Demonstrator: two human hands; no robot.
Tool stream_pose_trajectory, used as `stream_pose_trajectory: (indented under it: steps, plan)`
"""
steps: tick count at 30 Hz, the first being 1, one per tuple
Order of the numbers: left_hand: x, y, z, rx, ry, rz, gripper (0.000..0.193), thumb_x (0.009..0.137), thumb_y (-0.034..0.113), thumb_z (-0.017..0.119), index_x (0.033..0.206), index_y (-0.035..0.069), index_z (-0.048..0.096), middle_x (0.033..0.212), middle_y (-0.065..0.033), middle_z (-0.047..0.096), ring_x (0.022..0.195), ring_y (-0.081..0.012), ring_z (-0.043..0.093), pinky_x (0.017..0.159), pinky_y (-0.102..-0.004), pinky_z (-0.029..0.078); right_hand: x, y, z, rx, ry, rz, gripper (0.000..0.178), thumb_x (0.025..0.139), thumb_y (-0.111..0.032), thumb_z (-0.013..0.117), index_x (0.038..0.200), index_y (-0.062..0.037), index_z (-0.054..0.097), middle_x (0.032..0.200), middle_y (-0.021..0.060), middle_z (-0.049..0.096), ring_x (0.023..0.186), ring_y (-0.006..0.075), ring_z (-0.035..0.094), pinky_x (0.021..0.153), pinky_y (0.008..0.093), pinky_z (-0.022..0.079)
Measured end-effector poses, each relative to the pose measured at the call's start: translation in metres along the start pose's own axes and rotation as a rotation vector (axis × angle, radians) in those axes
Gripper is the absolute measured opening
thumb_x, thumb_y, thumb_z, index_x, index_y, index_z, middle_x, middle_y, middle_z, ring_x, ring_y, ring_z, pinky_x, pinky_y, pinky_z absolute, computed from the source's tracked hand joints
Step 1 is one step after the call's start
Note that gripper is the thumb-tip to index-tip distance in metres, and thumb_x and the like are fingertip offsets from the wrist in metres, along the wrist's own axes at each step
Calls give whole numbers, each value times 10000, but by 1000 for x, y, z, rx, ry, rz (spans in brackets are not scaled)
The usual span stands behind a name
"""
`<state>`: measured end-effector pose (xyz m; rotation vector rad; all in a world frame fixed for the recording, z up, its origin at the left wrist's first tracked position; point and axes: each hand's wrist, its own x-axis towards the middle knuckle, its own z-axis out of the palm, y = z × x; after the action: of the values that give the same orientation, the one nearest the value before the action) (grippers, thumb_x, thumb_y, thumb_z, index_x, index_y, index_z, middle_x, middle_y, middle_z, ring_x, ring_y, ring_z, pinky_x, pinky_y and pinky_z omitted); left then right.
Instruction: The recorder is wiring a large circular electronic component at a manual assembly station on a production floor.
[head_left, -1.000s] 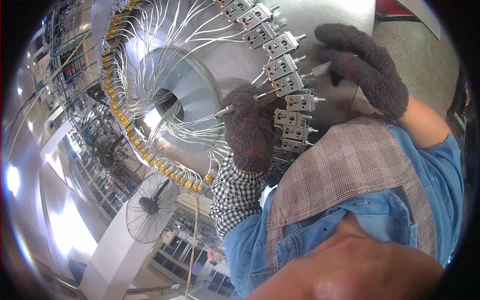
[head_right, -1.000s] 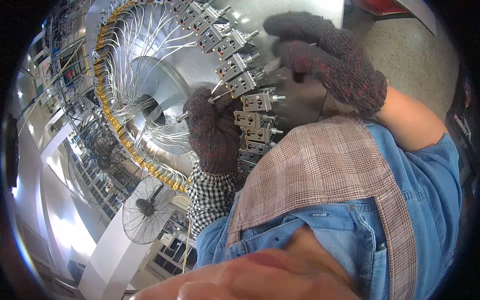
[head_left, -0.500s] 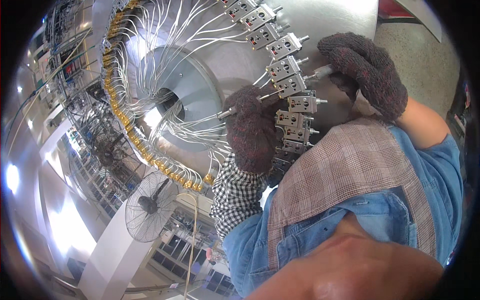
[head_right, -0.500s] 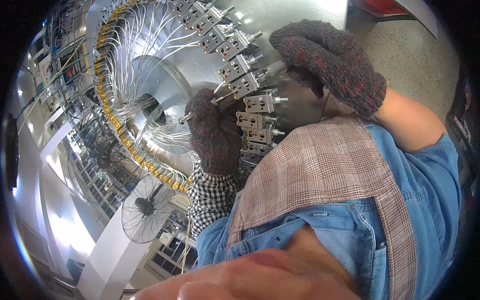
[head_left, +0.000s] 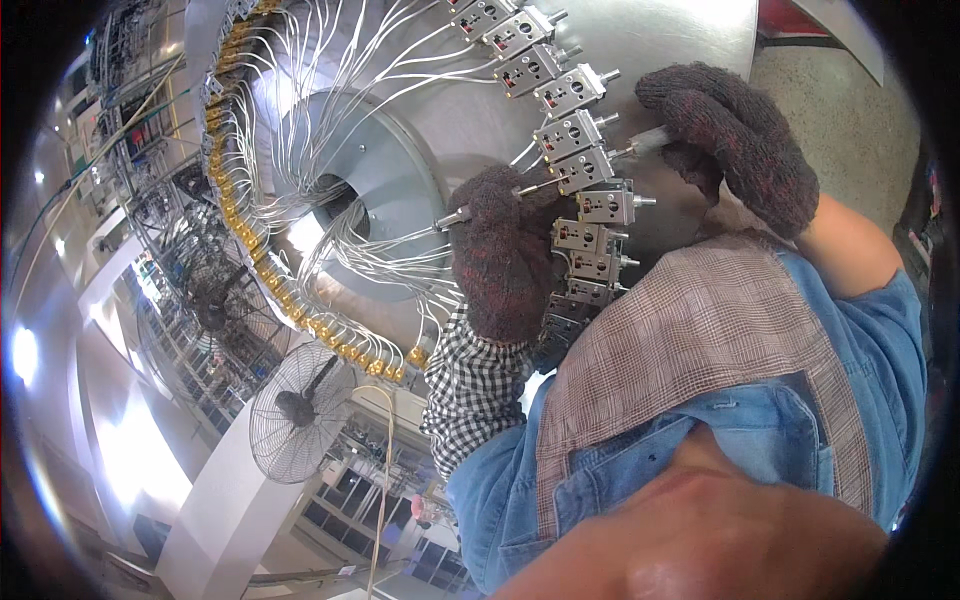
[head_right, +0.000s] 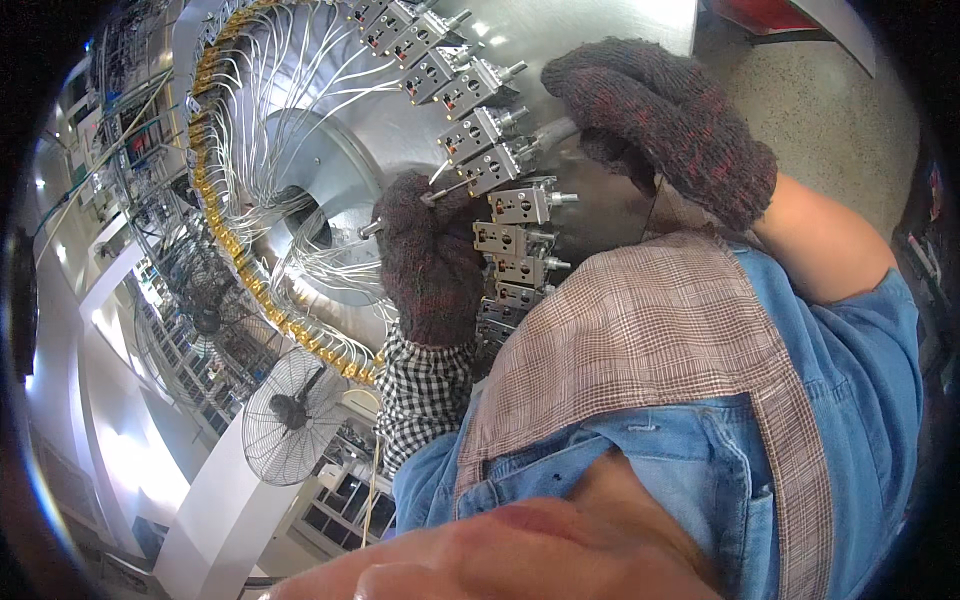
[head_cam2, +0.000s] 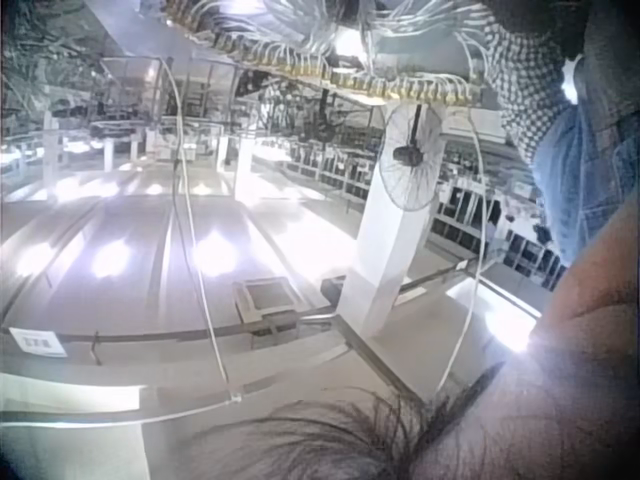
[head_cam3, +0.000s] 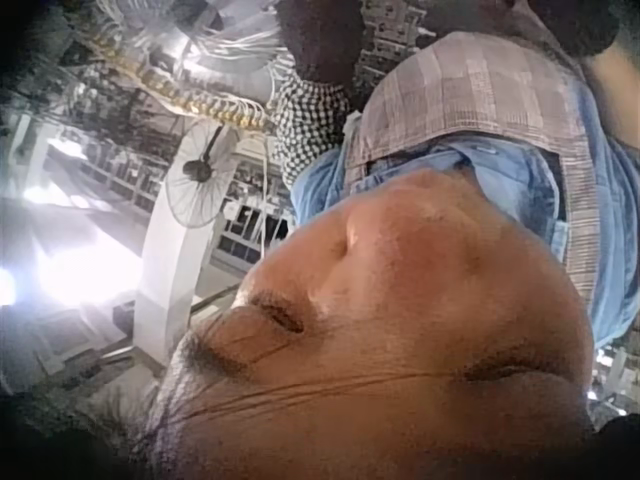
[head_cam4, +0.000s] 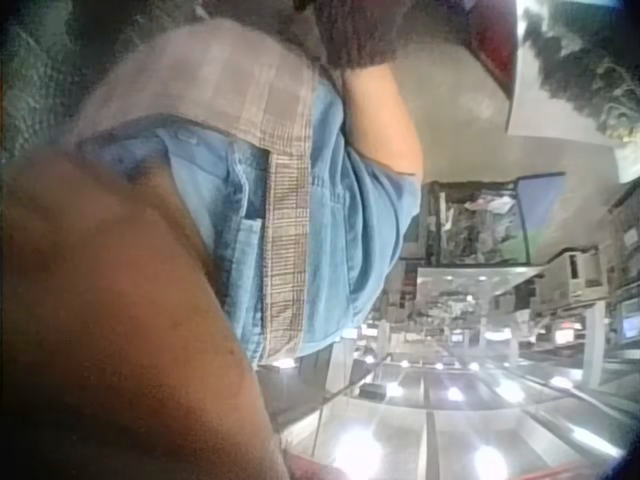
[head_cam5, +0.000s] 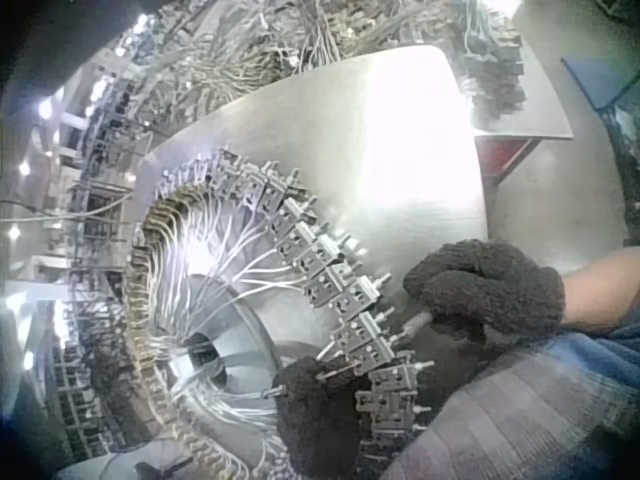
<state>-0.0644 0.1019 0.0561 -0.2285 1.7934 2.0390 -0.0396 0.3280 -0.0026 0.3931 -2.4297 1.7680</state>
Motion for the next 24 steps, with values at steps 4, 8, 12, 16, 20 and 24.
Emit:
stream_pose_trajectory:
  steps: [4, 8, 12, 16, 20, 24]
  plan:
    - [-2, 0, 0, -45, -25, -6, 251, 758, 148, 568, 962, 5, 539, 978, -154, 510, 899, -286, 488, 783, -380, 409, -5, -1, 4, 316, 12, 204, 300, 832, -145, 463, 1114, -50, 494, 1119, 130, 489, 913, 217, 551, 690, 279, 505]
    - [1, -4, -19, 959, -149, 399, 266, 846, 232, 484, 988, 9, 509, 971, -167, 510, 895, -276, 493, 777, -380, 420, 4, -21, -1, 551, -53, 570, 292, 843, -152, 462, 1112, -45, 500, 1098, 103, 502, 852, 190, 569, 664, 254, 497]
    - [2, -7, -17, 826, -135, 397, 227, 821, 174, 521, 975, 8, 513, 957, -162, 518, 899, -272, 491, 770, -381, 424, -2, -12, 6, 328, 119, 271, 301, 848, -192, 489, 1110, -46, 515, 959, 71, 552, 729, 115, 564, 583, 227, 477]
    - [0, 7, -7, -11, -73, -76, 234, 812, 173, 503, 967, -2, 504, 941, -162, 517, 867, -277, 509, 750, -379, 436, 4, -25, -2, 556, 31, 526, 307, 839, -197, 511, 1112, -56, 516, 947, 73, 556, 737, 104, 564, 588, 216, 478]
    - [4, 6, -17, 1171, -256, 432, 353, 907, 312, 330, 1054, -2, 399, 948, -164, 508, 887, -265, 543, 760, -369, 469, 3, -15, -2, 597, 46, 528, 304, 842, -199, 508, 1114, -62, 516, 967, 74, 549, 751, 106, 564, 583, 209, 477]
    - [0, 1, -5, 88, -151, -27, 373, 913, 326, 293, 1066, -8, 359, 972, -164, 495, 931, -254, 539, 798, -373, 467, 3, -11, 2, -32, 115, 27, 300, 849, -201, 497, 1112, -58, 517, 939, 75, 558, 705, 94, 550, 538, 214, 465]
